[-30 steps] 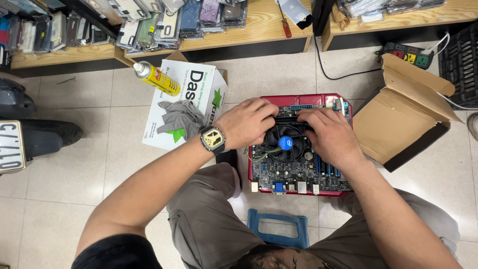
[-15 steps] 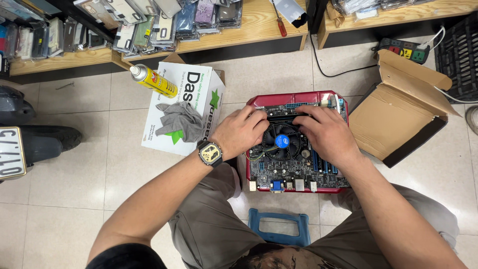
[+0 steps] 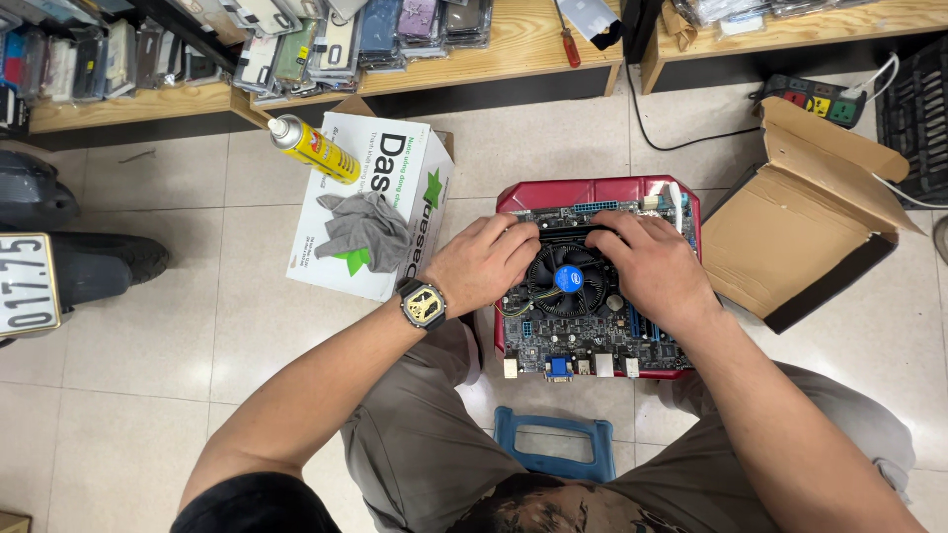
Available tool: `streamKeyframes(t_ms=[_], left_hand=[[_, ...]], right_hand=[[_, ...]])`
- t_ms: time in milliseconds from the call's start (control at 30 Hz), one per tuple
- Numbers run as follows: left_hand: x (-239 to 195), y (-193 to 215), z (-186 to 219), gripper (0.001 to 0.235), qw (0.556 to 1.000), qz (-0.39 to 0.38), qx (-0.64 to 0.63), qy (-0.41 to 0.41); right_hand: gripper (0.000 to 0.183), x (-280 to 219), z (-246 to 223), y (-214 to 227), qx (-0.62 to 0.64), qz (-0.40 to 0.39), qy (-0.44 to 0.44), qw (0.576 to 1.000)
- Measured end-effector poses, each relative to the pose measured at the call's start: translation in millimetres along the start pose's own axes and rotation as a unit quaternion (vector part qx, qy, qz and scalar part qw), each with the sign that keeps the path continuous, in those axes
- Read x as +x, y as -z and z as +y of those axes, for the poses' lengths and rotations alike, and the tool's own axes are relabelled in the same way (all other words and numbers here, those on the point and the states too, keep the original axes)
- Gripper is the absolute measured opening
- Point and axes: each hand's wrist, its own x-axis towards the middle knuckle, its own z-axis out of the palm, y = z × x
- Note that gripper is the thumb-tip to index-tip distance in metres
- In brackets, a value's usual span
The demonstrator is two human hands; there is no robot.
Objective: The person removes a CPU cooler from a motherboard. They unplug the fan cable, detach the mounting clips, and lift the cooler off the board, placing it aside.
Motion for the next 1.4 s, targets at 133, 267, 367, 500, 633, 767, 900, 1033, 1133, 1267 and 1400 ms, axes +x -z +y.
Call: streamKeyframes(t_ms=[133,267,367,500,633,767,900,1033,1133,1267,1400], left_hand=[[2.6,5.4,6.1,0.021,0.999,-0.015,-0.025,0.020],[-4.4,7.3,12.4,0.017,0.995,-0.036,-0.051,0.073],[-16.6,11.4,26.1,0.020,0.987,-0.046,-0.080,0.132],[-22.8,23.4,40.4,0.025,0.965,-0.051,-0.126,0.225],[-18.0,44.1,50.2,0.043,0.918,-0.042,-0.228,0.322],[-8.2,68.1,52.6,0.084,0.813,-0.065,-0.359,0.454],[-22.3,43.2,53.1,0.100,0.801,-0.118,-0.376,0.450],[-22.9,34.2,53.8,0.103,0.791,-0.153,-0.383,0.452],[-21.5,34.8,49.5,0.109,0.788,-0.172,-0.381,0.451],[-22.1,37.2,50.9,0.110,0.772,-0.208,-0.376,0.467],[-24.1,37.6,48.0,0.115,0.754,-0.248,-0.361,0.489]], right_hand=[[0.026,-2.0,-1.2,5.6,-0.002,0.013,0.007,1.000],[0.030,-0.1,-1.4,14.9,0.031,0.002,-0.007,0.999],[0.028,3.3,-5.9,26.1,0.052,0.014,-0.013,0.998],[0.012,11.8,-23.0,48.6,0.097,0.080,-0.017,0.992],[0.009,27.7,-49.6,53.5,0.102,0.084,-0.008,0.991],[0.007,55.6,-73.4,41.4,0.037,0.057,0.006,0.998],[0.020,80.6,-98.8,37.8,-0.078,-0.164,0.019,0.983],[0.019,80.1,-103.6,18.7,-0.129,-0.121,0.049,0.983],[0.015,81.9,-107.7,16.1,-0.146,-0.137,0.029,0.979],[0.015,77.0,-103.6,9.7,-0.159,-0.126,0.038,0.978],[0.016,73.7,-101.9,3.6,-0.162,-0.086,0.052,0.982]])
